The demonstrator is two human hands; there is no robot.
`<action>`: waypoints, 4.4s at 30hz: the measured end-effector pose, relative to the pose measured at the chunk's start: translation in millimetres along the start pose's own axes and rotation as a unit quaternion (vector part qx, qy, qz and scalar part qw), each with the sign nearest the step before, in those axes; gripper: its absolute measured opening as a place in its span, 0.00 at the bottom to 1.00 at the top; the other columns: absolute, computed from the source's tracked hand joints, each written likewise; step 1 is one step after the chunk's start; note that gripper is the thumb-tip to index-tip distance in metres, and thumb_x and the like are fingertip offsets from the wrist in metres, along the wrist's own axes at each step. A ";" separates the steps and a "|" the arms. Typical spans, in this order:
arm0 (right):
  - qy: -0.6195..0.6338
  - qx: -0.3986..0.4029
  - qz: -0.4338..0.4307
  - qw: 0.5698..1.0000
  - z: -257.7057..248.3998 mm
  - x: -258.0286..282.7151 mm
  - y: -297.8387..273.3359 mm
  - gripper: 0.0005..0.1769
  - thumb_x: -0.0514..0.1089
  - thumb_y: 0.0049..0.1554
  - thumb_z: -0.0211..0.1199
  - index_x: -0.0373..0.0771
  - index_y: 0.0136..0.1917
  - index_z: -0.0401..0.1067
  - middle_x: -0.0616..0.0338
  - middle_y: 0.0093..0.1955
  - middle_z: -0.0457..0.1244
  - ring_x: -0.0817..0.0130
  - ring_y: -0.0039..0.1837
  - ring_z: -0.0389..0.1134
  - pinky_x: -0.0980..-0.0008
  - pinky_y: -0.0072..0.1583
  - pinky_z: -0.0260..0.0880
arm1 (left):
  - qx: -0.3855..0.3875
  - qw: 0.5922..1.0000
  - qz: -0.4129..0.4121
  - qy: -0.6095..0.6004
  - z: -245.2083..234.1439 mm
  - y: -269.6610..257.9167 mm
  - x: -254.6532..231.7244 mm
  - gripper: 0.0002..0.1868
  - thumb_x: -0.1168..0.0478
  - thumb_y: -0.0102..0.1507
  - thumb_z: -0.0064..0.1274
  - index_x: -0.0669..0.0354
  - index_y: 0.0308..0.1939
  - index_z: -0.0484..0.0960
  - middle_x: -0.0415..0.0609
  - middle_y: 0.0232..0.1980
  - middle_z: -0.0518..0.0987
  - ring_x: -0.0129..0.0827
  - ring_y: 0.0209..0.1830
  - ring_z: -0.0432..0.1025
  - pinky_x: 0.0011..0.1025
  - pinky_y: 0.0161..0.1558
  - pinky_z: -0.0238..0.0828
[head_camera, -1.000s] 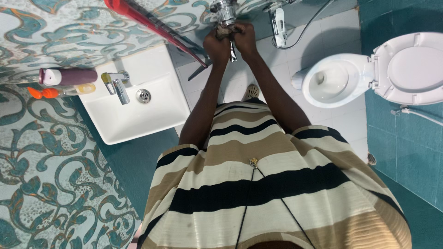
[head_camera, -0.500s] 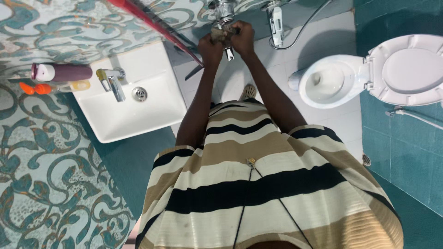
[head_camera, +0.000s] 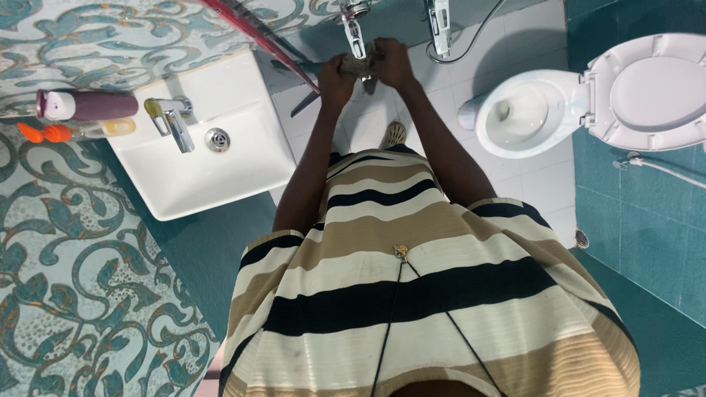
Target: The person cleans the bathroom wall and toilet area using a cloth and water from a handheld shower head. They repeatedly wet the cloth, scrub the wall and toilet rim, and rinse the cloth under running water.
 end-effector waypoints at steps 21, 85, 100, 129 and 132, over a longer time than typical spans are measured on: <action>0.314 -0.052 0.049 0.947 26.3 -13.5 31.9 0.16 0.28 0.59 0.49 0.30 0.55 0.75 0.58 0.47 0.69 0.74 0.48 0.67 0.72 0.50 0.71 | -0.103 0.869 -0.286 -0.391 43.0 44.3 65.7 0.15 0.55 0.68 0.55 0.65 0.47 0.82 0.44 0.35 0.79 0.27 0.33 0.71 0.31 0.37 0.70; 0.047 -0.221 -0.055 0.973 -213.7 -14.4 -11.0 0.17 0.36 0.56 0.62 0.32 0.59 0.75 0.43 0.52 0.71 0.49 0.55 0.76 0.61 0.55 0.75 | -0.011 0.996 0.043 -0.081 112.7 61.6 -182.0 0.16 0.54 0.65 0.58 0.62 0.48 0.81 0.56 0.40 0.85 0.47 0.39 0.83 0.37 0.42 0.78; 0.015 -0.227 0.026 0.973 -142.8 -64.8 1.3 0.13 0.41 0.62 0.57 0.30 0.57 0.71 0.35 0.47 0.69 0.35 0.51 0.71 0.48 0.50 0.71 | 0.005 0.992 -0.040 -0.117 170.9 59.5 -100.9 0.19 0.49 0.68 0.51 0.60 0.50 0.84 0.57 0.43 0.86 0.47 0.40 0.82 0.41 0.44 0.76; 0.276 0.056 0.166 0.945 -164.0 -81.7 27.6 0.13 0.50 0.62 0.62 0.40 0.55 0.74 0.62 0.47 0.70 0.72 0.46 0.74 0.66 0.43 0.80 | 0.059 0.795 -0.496 -0.345 176.5 24.1 -75.1 0.26 0.43 0.63 0.51 0.48 0.60 0.72 0.44 0.44 0.77 0.44 0.38 0.76 0.46 0.34 0.75; 0.284 0.028 0.155 0.946 -160.6 -83.5 28.9 0.11 0.46 0.61 0.67 0.36 0.51 0.75 0.60 0.44 0.69 0.72 0.44 0.73 0.67 0.42 0.81 | 0.038 0.782 -0.461 -0.418 177.3 22.7 -72.8 0.22 0.53 0.63 0.54 0.62 0.57 0.76 0.54 0.42 0.80 0.45 0.35 0.79 0.40 0.33 0.80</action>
Point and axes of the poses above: each hand's wrist, its own y-axis towards the middle knuckle, its own z-axis out of the palm, x = y × z, the point moved 8 cm from there along y, towards the middle knuckle
